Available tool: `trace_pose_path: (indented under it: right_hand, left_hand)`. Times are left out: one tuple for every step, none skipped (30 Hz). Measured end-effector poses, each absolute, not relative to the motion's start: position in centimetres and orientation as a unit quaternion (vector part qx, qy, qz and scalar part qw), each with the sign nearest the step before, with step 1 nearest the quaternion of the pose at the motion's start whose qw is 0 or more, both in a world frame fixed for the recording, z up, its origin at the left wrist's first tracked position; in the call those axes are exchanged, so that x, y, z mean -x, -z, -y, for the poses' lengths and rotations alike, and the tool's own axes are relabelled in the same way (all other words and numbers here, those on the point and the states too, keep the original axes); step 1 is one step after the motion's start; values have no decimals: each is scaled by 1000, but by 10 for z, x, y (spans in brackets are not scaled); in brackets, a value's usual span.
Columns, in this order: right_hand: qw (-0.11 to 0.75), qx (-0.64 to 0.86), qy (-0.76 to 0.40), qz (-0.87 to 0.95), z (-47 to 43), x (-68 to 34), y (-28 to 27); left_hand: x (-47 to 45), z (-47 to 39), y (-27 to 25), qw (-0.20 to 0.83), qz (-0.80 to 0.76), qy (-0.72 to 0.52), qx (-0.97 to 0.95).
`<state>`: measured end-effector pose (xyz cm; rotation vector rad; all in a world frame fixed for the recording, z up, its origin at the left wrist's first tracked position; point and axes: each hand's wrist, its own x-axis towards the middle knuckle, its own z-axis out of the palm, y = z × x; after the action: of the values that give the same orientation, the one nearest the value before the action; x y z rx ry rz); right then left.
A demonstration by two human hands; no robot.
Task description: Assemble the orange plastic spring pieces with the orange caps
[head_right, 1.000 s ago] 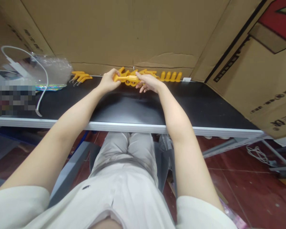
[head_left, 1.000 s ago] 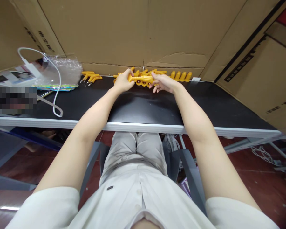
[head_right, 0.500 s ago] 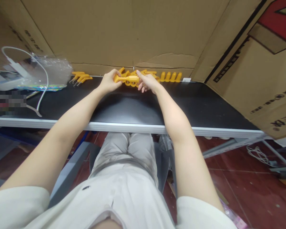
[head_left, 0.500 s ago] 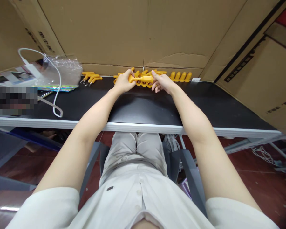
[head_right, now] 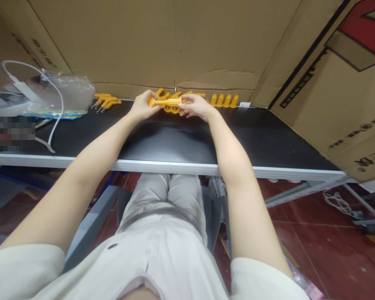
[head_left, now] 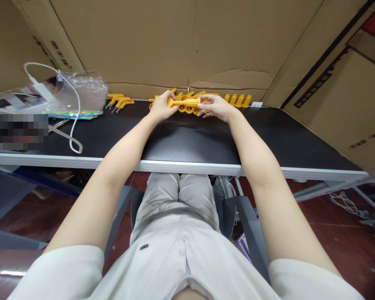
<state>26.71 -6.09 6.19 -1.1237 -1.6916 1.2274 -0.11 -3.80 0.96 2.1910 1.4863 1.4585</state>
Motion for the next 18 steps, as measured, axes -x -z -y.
trace_pose_path:
  right_hand:
    - [377,439,-479,660,60,-267,-62]
    - [378,439,-478,660,60,-267,-61]
    - [378,439,-478,661,59,-266,-61]
    - [377,439,-477,661,59,-266,-61]
    - [377,440,-476,662,59,-266,-61]
    - [376,440,-475,663,59,-266,-61]
    - [376,440,-474,663,60,-266,-62]
    - [376,441,-474,664,60,-266,-62]
    - [376,441,-473,663,62,-265,-63]
    - [376,443,-473,662,63,-265,-64]
    - [376,444,-474,661,64,-264,-65]
    - [376,446,-475,659,66,-264,-65]
    - [377,447,-476,657,67,-263,-66]
    - [377,448,-476,656,68,-263,-67]
    - [378,450,-476,654,68,-262,-67]
    - [379,452,-475,653,69,-262,-67]
    - [380,454,-474,652,68,-262,-67]
    - [381,456,-472,651,68,-262,-67]
  left_hand:
    - [1,38,-9,60,-489,-481,-725]
    - [2,37,-9,62,-485,-482,-727]
    - [2,37,-9,63,-480,-483,-730]
    - [3,37,-8,64,-476,-484,-731]
    - [3,37,-8,65,-474,-484,-732]
    - [3,37,-8,65,-475,-484,-732]
    - [3,37,-8,66,-476,-483,-732]
    - [3,37,-7,67,-479,-481,-731]
    - [4,37,-7,68,-481,-479,-731]
    - [4,36,-7,68,-483,-478,-730]
    - [4,36,-7,67,-485,-477,-730]
    - [4,35,-7,66,-488,-475,-730]
    - [4,34,-7,65,-490,-473,-729]
    - [5,34,-7,62,-493,-470,-730]
    - [5,33,-7,60,-494,-469,-730]
    - [5,33,-7,58,-495,-468,-730]
    - [5,32,-6,58,-495,-468,-730]
    - [5,32,-6,59,-495,-469,-729]
